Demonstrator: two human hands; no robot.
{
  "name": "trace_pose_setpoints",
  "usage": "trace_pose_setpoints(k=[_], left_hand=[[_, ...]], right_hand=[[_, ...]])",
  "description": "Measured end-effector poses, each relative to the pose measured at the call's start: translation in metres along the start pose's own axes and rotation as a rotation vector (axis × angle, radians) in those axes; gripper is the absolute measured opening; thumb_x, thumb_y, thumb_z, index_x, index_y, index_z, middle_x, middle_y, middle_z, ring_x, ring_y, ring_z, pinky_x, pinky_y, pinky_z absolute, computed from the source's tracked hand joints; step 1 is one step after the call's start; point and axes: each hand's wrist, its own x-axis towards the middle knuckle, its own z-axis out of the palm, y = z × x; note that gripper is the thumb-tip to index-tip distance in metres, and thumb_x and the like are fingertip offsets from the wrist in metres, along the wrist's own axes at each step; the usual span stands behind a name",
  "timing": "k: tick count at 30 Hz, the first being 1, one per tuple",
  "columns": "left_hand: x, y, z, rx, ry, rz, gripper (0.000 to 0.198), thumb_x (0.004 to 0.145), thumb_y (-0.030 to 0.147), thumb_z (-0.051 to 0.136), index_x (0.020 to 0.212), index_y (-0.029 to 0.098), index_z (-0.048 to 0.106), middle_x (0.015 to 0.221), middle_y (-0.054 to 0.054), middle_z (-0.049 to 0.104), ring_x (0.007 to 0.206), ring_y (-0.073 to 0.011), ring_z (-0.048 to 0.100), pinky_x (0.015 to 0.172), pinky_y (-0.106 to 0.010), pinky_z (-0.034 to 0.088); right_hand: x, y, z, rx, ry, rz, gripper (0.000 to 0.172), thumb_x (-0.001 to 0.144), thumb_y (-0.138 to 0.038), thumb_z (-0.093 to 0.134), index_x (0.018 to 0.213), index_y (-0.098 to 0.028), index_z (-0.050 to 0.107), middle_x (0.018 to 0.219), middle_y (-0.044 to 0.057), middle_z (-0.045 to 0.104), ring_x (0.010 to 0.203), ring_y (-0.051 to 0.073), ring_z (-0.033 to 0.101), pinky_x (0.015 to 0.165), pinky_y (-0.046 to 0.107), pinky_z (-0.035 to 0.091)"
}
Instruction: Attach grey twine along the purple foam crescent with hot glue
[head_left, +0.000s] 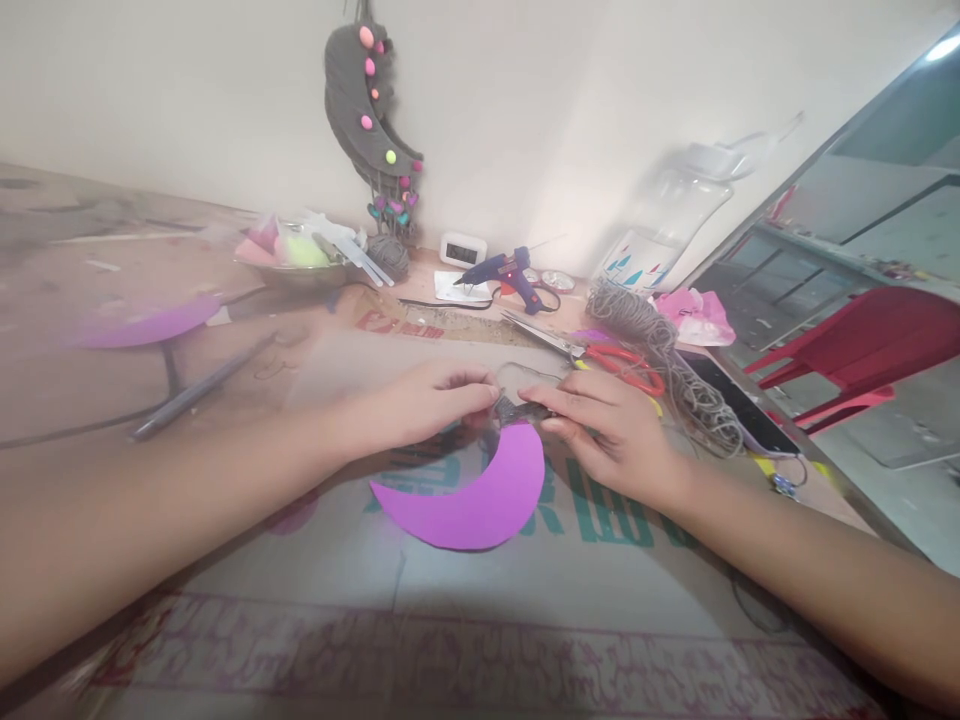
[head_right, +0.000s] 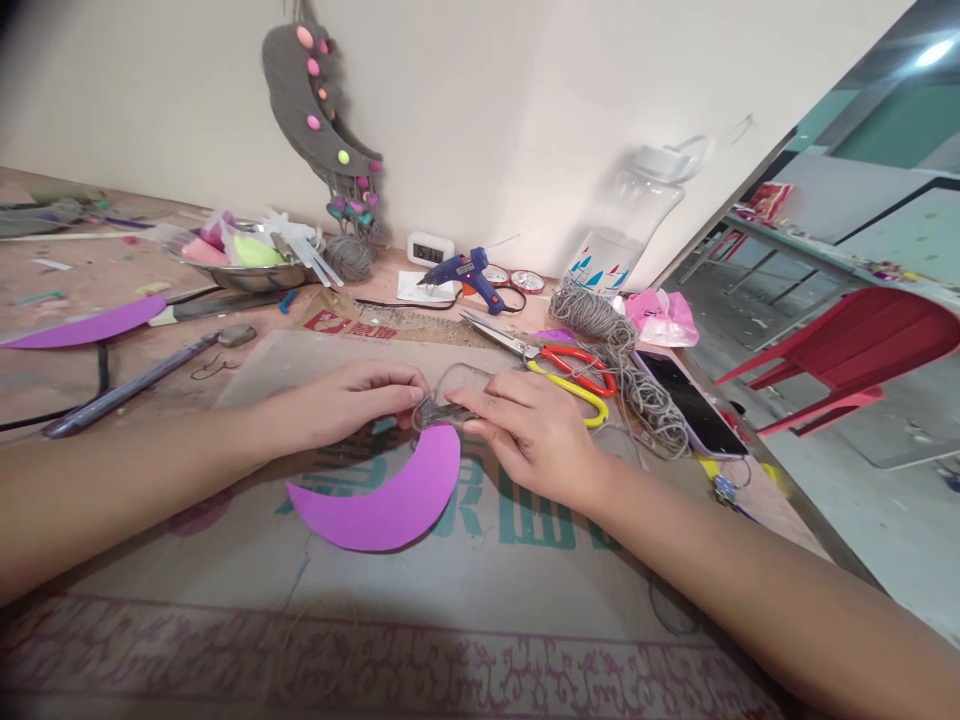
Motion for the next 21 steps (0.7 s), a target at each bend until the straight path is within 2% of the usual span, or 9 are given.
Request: trace_pose_setpoints(k=[4, 21], left_hand=[[0.0004, -0.0013, 0.0001, 0.010, 0.012, -0.013, 0.031, 0.089, 0.042, 0.043, 0.073, 0.018, 0.054, 0.069, -0.001, 0.054, 0.054, -0.0101, 0.047, 0.046, -0.022, 0.033], [0.0019, -0.0010, 0.0008, 0.062, 0.018, 0.021, 0.030, 0.089, 0.038, 0.042, 0.070, 0.018, 0.052, 0.068, -0.001, 0.055, 0.062, -0.0118, 0.051, 0.050, -0.021, 0.036]], right_hand=[[0.0006, -0.0015, -0.0012, -0.052, -0.032, -0.040, 0.028, 0.090, -0.020, 0.054, 0.114, -0.015, 0.065, 0.075, 0.004, 0.057, 0.067, 0.015, 0.049, 0.062, 0.029, 0.038], [0.0008, -0.0032, -0.0003, -0.099, -0.084, -0.043, 0.027, 0.090, -0.020, 0.053, 0.115, -0.016, 0.064, 0.076, 0.003, 0.057, 0.067, 0.016, 0.048, 0.062, 0.029, 0.037]])
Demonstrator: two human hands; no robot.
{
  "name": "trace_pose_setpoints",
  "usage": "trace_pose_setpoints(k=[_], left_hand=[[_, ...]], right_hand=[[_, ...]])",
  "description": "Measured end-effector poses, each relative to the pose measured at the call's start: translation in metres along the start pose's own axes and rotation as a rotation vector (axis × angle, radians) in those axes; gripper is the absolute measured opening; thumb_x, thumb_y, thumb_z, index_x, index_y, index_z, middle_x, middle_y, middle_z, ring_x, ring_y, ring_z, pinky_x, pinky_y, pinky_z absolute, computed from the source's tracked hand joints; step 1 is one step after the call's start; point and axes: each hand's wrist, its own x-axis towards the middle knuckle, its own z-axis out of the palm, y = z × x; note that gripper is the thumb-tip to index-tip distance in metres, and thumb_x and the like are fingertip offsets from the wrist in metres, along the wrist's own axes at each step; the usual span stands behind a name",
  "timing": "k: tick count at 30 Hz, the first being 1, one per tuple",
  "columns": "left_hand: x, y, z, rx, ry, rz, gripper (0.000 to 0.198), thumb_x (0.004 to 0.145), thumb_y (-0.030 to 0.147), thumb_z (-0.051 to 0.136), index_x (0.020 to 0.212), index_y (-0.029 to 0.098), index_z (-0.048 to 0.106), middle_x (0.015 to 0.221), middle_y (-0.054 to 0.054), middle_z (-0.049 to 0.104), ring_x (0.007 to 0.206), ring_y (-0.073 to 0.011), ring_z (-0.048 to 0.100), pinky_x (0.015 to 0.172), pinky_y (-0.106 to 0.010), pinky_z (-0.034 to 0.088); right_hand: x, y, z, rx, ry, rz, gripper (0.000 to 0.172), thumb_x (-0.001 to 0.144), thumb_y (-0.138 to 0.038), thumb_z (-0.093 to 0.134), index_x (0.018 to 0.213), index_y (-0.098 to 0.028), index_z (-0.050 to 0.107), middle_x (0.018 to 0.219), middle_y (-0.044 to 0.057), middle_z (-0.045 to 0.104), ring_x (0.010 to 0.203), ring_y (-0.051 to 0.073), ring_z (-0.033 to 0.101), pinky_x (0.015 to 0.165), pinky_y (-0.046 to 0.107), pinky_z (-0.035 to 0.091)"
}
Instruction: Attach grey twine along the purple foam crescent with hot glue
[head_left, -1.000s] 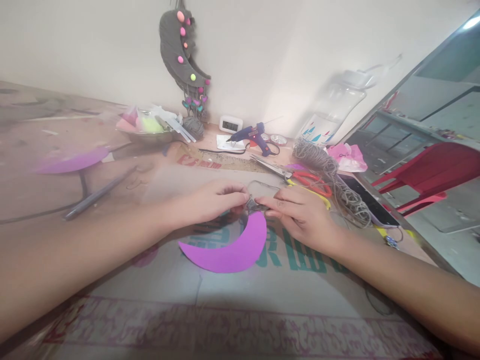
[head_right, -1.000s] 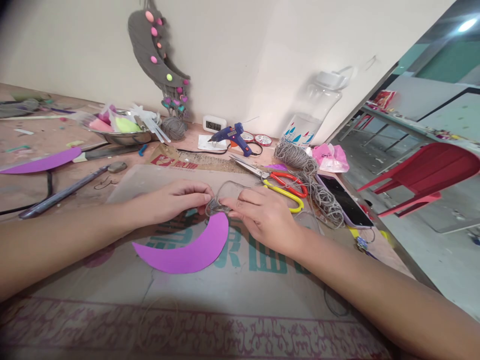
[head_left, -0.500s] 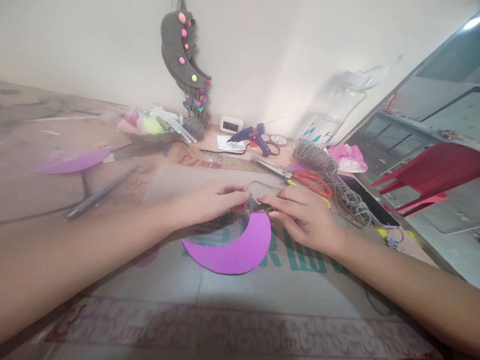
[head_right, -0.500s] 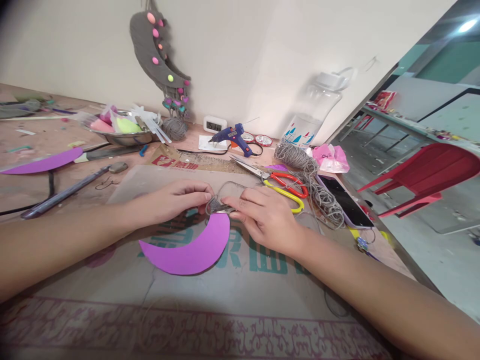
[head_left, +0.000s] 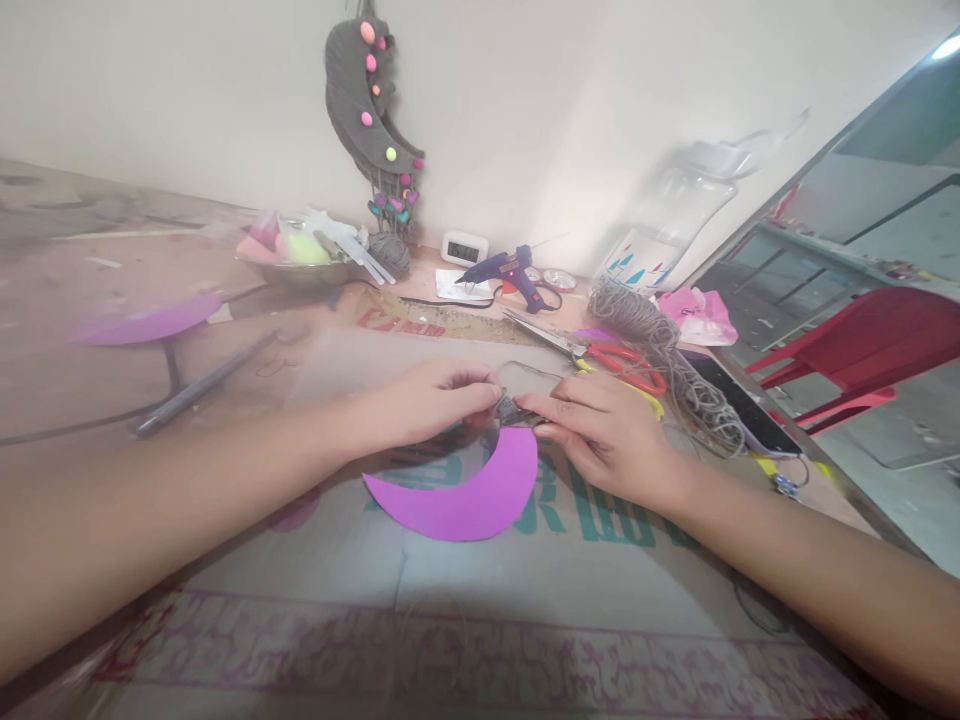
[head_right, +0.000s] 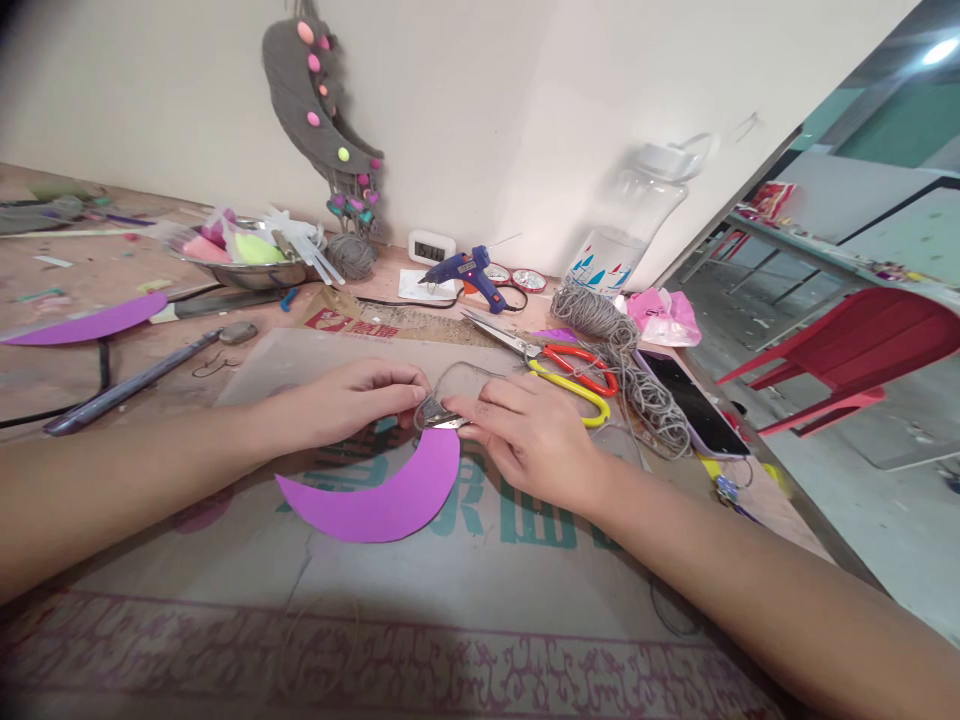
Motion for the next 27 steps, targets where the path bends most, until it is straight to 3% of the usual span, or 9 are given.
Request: trace_pose_setpoints(k=[7, 22, 27], left_hand=[[-0.0008, 0.0009, -0.0010, -0.026, 0.001, -0.023, 0.031, 0.088, 0.041, 0.043, 0.071, 0.018, 0.054, 0.068, 0.000, 0.054, 0.055, -0.0104, 0.048, 0.047, -0.022, 0.034], [0.0002, 0.0012, -0.0011, -0.008, -0.017, -0.020, 0.031, 0.089, 0.041, 0.042, 0.072, 0.018, 0.053, 0.069, 0.000, 0.053, 0.062, -0.0120, 0.050, 0.049, -0.021, 0.035], [-0.0006, 0.0015, -0.0006, -0.032, -0.020, -0.016, 0.029, 0.089, 0.040, 0.041, 0.073, 0.018, 0.052, 0.067, 0.000, 0.051, 0.054, -0.0099, 0.045, 0.044, -0.021, 0.032]], right_hand=[[0.0000, 0.0013, 0.0016, 0.017, -0.009, 0.011, 0.028, 0.090, -0.021, 0.054, 0.116, -0.016, 0.064, 0.076, 0.003, 0.056, 0.068, 0.016, 0.048, 0.062, 0.029, 0.036], [-0.0003, 0.0017, -0.0001, 0.005, -0.012, -0.020, 0.028, 0.090, -0.016, 0.052, 0.115, -0.018, 0.064, 0.076, 0.003, 0.059, 0.067, 0.015, 0.048, 0.061, 0.029, 0.036], [-0.0016, 0.0015, 0.0002, 0.040, 0.052, 0.039, 0.029, 0.091, -0.022, 0.052, 0.117, -0.017, 0.064, 0.076, 0.004, 0.056, 0.069, 0.015, 0.050, 0.062, 0.029, 0.039]])
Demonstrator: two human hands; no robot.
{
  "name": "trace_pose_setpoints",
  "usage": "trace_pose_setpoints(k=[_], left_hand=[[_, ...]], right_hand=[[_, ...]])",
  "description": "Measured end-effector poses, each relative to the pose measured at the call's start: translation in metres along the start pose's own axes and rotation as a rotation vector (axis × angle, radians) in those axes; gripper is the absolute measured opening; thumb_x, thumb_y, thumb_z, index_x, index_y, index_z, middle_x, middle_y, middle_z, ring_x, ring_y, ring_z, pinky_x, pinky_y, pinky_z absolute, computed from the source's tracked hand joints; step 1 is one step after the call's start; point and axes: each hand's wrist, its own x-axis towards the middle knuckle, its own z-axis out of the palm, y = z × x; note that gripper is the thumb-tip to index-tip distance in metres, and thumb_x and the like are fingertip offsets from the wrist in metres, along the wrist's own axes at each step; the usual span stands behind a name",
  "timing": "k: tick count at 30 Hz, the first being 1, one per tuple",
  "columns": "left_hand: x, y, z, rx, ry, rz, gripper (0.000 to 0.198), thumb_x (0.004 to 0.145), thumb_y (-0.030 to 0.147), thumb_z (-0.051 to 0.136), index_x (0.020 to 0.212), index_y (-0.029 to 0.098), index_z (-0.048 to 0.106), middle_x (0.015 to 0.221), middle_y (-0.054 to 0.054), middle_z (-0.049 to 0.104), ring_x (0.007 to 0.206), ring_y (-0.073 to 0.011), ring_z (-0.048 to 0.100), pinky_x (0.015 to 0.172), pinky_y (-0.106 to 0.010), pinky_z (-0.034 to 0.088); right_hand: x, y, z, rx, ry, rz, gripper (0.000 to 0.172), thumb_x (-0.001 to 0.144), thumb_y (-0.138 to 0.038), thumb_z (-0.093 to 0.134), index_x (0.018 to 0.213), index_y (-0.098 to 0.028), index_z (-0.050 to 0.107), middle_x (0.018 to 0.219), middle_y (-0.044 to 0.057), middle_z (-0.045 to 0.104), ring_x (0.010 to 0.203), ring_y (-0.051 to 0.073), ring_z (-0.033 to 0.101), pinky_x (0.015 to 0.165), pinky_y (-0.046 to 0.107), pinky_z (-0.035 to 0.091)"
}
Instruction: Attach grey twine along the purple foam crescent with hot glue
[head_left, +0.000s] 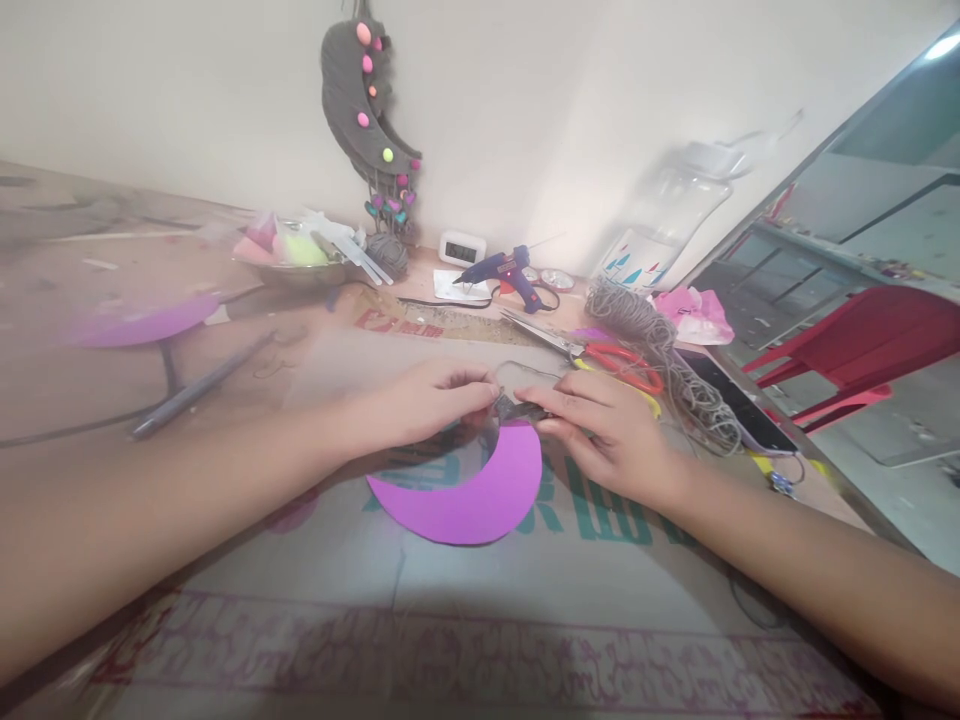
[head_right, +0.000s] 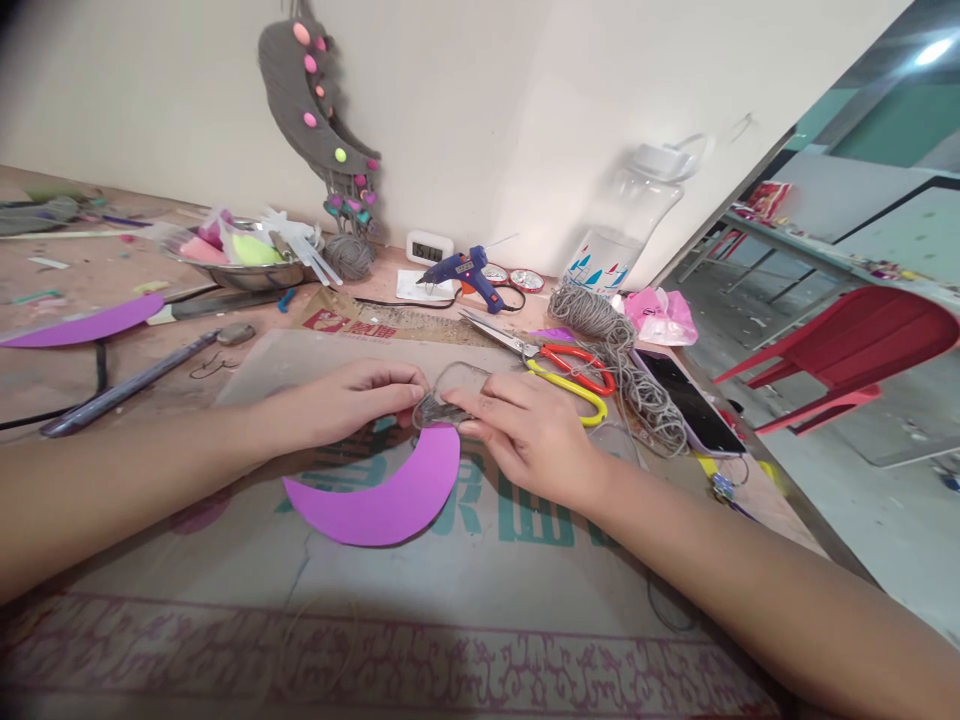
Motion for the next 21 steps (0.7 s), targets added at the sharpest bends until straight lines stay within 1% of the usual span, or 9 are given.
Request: trace_pose_setpoints(k=[3, 8, 12, 17, 21], left_hand=[[0.0000, 0.0003, 0.0002, -0.006, 0.003, 0.011, 0.029, 0.089, 0.040, 0.041, 0.073, 0.018, 0.052, 0.066, 0.001, 0.051, 0.051, -0.0093, 0.044, 0.043, -0.020, 0.031], [-0.0006, 0.0009, -0.0001, -0.003, 0.016, 0.007, 0.028, 0.088, 0.038, 0.042, 0.071, 0.018, 0.052, 0.065, 0.001, 0.051, 0.050, -0.0090, 0.044, 0.043, -0.020, 0.031], [-0.0018, 0.0015, -0.0002, -0.013, 0.014, -0.002, 0.028, 0.088, 0.038, 0.043, 0.071, 0.018, 0.053, 0.065, 0.001, 0.050, 0.049, -0.0088, 0.042, 0.042, -0.021, 0.030], [-0.0017, 0.0005, 0.0010, -0.027, 0.023, 0.003, 0.029, 0.088, 0.040, 0.043, 0.072, 0.018, 0.052, 0.066, 0.001, 0.051, 0.052, -0.0092, 0.045, 0.044, -0.020, 0.032], [-0.0014, -0.0011, 0.0013, -0.045, 0.023, -0.002, 0.030, 0.088, 0.042, 0.043, 0.073, 0.018, 0.053, 0.067, 0.001, 0.052, 0.054, -0.0097, 0.046, 0.046, -0.021, 0.033]], right_hand=[[0.0002, 0.0005, -0.0004, 0.031, 0.021, 0.011, 0.029, 0.091, -0.024, 0.052, 0.117, -0.018, 0.064, 0.076, 0.003, 0.056, 0.070, 0.016, 0.052, 0.063, 0.029, 0.040], [0.0011, 0.0016, -0.0003, 0.023, 0.002, -0.006, 0.027, 0.091, -0.022, 0.052, 0.113, -0.015, 0.066, 0.075, 0.004, 0.057, 0.068, 0.016, 0.051, 0.062, 0.030, 0.039], [0.0011, 0.0021, -0.0001, 0.000, -0.009, -0.015, 0.027, 0.091, -0.023, 0.051, 0.114, -0.017, 0.065, 0.075, 0.004, 0.057, 0.068, 0.015, 0.050, 0.062, 0.029, 0.039], [0.0008, 0.0038, -0.0005, -0.003, -0.024, -0.006, 0.027, 0.092, -0.024, 0.050, 0.114, -0.019, 0.064, 0.076, 0.004, 0.058, 0.070, 0.016, 0.051, 0.063, 0.029, 0.040], [0.0006, 0.0047, -0.0002, -0.005, -0.030, -0.007, 0.027, 0.092, -0.024, 0.051, 0.114, -0.018, 0.064, 0.076, 0.003, 0.057, 0.070, 0.016, 0.051, 0.063, 0.029, 0.040]])
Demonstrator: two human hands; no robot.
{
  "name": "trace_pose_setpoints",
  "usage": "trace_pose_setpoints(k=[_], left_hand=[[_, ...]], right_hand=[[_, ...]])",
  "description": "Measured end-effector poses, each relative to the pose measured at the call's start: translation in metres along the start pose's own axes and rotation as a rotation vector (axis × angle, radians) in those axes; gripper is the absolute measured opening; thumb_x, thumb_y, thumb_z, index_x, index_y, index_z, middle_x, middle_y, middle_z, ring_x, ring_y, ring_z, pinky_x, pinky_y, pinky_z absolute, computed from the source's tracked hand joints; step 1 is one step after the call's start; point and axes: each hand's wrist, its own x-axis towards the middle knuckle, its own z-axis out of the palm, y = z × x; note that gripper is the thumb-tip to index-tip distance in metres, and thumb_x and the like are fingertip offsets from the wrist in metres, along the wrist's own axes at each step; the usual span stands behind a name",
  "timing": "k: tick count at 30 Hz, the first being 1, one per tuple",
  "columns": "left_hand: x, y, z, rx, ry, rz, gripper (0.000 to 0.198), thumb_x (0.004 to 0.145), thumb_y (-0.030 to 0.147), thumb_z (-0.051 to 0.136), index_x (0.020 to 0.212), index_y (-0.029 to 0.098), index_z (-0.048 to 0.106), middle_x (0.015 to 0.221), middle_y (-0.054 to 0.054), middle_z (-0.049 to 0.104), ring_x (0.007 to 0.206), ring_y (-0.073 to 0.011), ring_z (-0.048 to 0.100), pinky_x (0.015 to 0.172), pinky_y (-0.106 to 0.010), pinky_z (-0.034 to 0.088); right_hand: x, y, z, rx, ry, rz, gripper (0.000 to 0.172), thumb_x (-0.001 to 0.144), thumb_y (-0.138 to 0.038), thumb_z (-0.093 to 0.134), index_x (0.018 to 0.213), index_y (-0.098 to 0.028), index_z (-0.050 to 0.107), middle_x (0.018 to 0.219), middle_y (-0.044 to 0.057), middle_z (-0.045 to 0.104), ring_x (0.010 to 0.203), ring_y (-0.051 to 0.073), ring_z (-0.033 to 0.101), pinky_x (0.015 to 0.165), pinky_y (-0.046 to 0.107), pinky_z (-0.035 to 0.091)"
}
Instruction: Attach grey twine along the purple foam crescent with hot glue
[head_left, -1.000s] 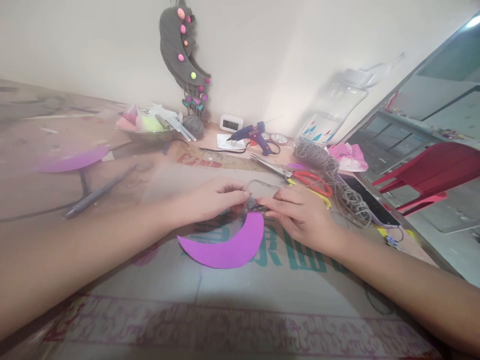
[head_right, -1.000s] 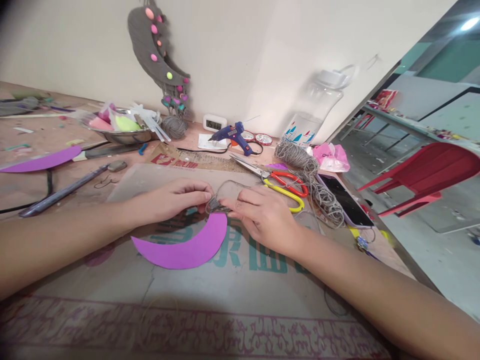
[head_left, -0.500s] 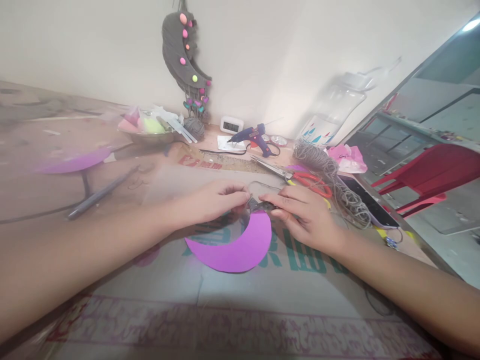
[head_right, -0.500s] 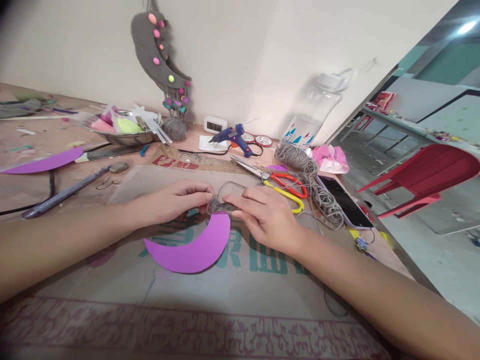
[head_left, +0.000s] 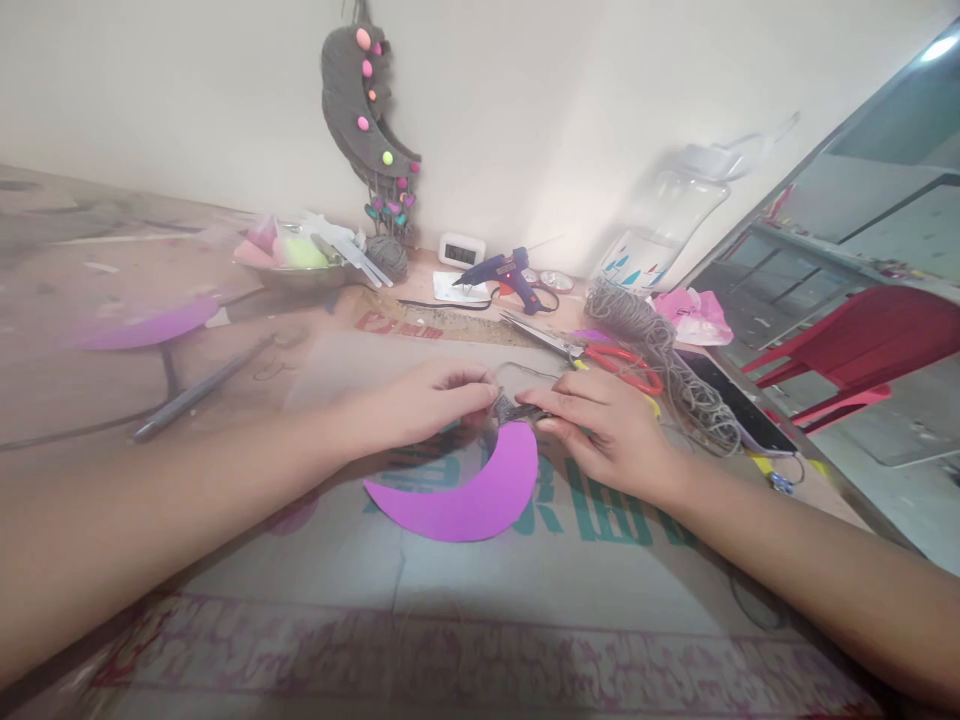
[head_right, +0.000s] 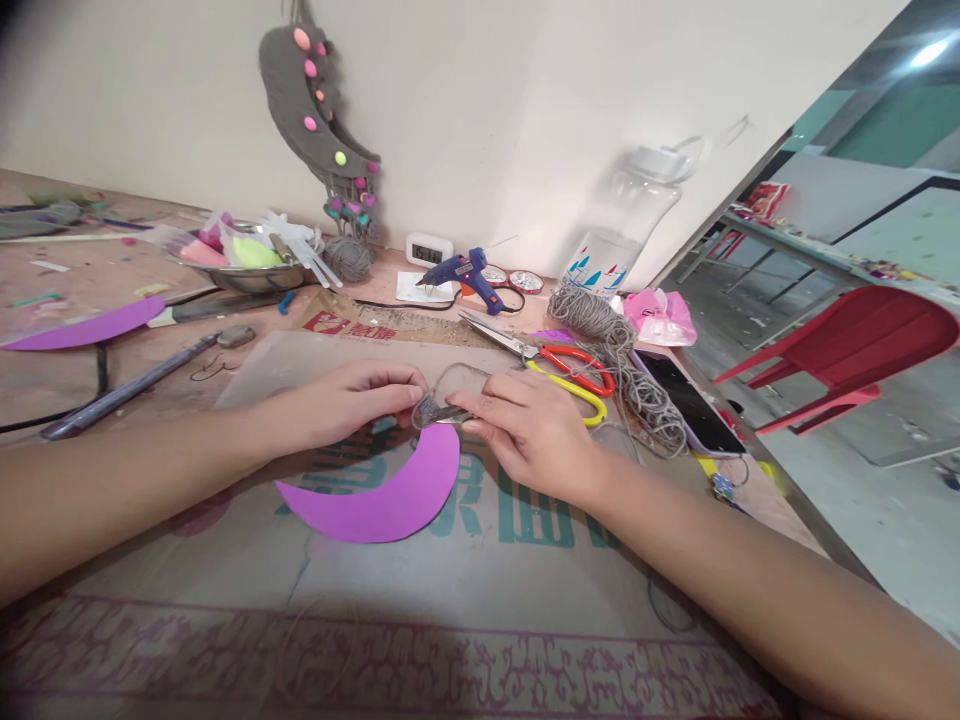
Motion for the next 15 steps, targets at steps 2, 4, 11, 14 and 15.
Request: trace_pose_setpoints(k=[2, 4, 11, 14, 15], left_hand=[[0.0000, -0.0005, -0.0006, -0.011, -0.007, -0.012, 0.031, 0.088, 0.044, 0.043, 0.074, 0.018, 0.054, 0.068, 0.001, 0.053, 0.053, -0.0097, 0.046, 0.046, -0.021, 0.033], [0.0002, -0.0008, -0.0015, -0.012, -0.009, -0.021, 0.032, 0.088, 0.045, 0.044, 0.076, 0.018, 0.055, 0.069, 0.000, 0.054, 0.052, -0.0098, 0.045, 0.046, -0.021, 0.032], [0.0008, -0.0008, -0.0029, 0.020, -0.007, -0.006, 0.032, 0.088, 0.045, 0.044, 0.074, 0.018, 0.055, 0.068, 0.000, 0.054, 0.052, -0.0098, 0.045, 0.046, -0.021, 0.033], [-0.0001, -0.0002, -0.0031, 0.024, -0.013, -0.006, 0.032, 0.088, 0.045, 0.044, 0.073, 0.018, 0.054, 0.069, 0.000, 0.053, 0.054, -0.0099, 0.045, 0.047, -0.021, 0.033], [-0.0004, 0.0001, -0.0031, 0.022, -0.017, -0.008, 0.032, 0.089, 0.045, 0.044, 0.073, 0.018, 0.053, 0.068, 0.000, 0.053, 0.054, -0.0098, 0.045, 0.047, -0.021, 0.033]], right_hand=[[-0.0001, -0.0001, 0.0005, -0.005, -0.002, -0.003, 0.027, 0.092, -0.024, 0.051, 0.114, -0.017, 0.065, 0.076, 0.003, 0.057, 0.070, 0.016, 0.051, 0.063, 0.030, 0.039], [-0.0001, -0.0004, 0.0009, -0.008, -0.005, -0.006, 0.027, 0.092, -0.024, 0.051, 0.115, -0.018, 0.065, 0.076, 0.003, 0.057, 0.069, 0.016, 0.051, 0.063, 0.030, 0.039], [0.0004, -0.0009, 0.0000, -0.007, -0.006, -0.015, 0.028, 0.092, -0.024, 0.050, 0.115, -0.020, 0.065, 0.074, 0.003, 0.058, 0.068, 0.015, 0.050, 0.062, 0.029, 0.038], [0.0006, -0.0006, -0.0004, -0.005, -0.001, -0.026, 0.027, 0.092, -0.023, 0.052, 0.115, -0.019, 0.066, 0.074, 0.003, 0.058, 0.067, 0.015, 0.050, 0.062, 0.029, 0.037], [0.0007, -0.0005, -0.0004, -0.003, 0.002, -0.029, 0.027, 0.092, -0.023, 0.052, 0.115, -0.018, 0.066, 0.074, 0.003, 0.058, 0.067, 0.015, 0.050, 0.061, 0.029, 0.037]])
